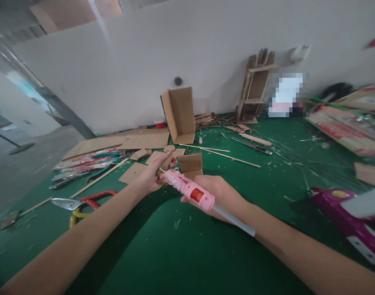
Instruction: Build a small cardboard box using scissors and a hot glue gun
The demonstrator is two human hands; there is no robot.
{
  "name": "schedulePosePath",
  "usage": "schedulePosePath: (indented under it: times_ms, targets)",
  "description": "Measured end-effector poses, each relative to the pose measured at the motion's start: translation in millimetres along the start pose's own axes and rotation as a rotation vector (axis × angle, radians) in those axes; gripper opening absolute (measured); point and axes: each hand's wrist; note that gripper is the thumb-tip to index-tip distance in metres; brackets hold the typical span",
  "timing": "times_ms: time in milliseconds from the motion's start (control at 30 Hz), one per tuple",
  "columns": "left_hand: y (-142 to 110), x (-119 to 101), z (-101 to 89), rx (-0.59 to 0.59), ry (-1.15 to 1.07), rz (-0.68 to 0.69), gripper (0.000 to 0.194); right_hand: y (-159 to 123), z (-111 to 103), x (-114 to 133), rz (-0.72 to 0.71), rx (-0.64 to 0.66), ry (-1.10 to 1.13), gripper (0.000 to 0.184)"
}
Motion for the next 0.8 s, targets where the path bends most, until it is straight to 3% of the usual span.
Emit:
schedulePosePath:
  times_ms: [200,433,633,800]
  targets:
    - [-3.1,-1.3,1.4,0.037,-0.011,0.02,0.026,0.9,2.2,-2.3,0.161,-0.107,0.012,0.038]
    - [2.0,1.2,-2.8,0.024,-0.012,0.009,0.029,-3.3,5.0,-3.4,-0.062,-0.029,0.044,0.034]
    - [-2.8,-0.6,-0.4,0.04,0.001,0.025,0.027,1.4,1.2,-0.2,0.192,-0.09,0.016,0.037]
    - [-1.1,0.6,-2.6,0.024,0.002,0.012,0.028,2.9,2.1,1.2,0.129,-0.052,0.046,0.033]
Point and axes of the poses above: each hand's wrist, its own y-axis towards the middle knuckle, its own z-axis out of the palm, x = y × z, and after that the axes turned 6 degrees about -z, right-handed
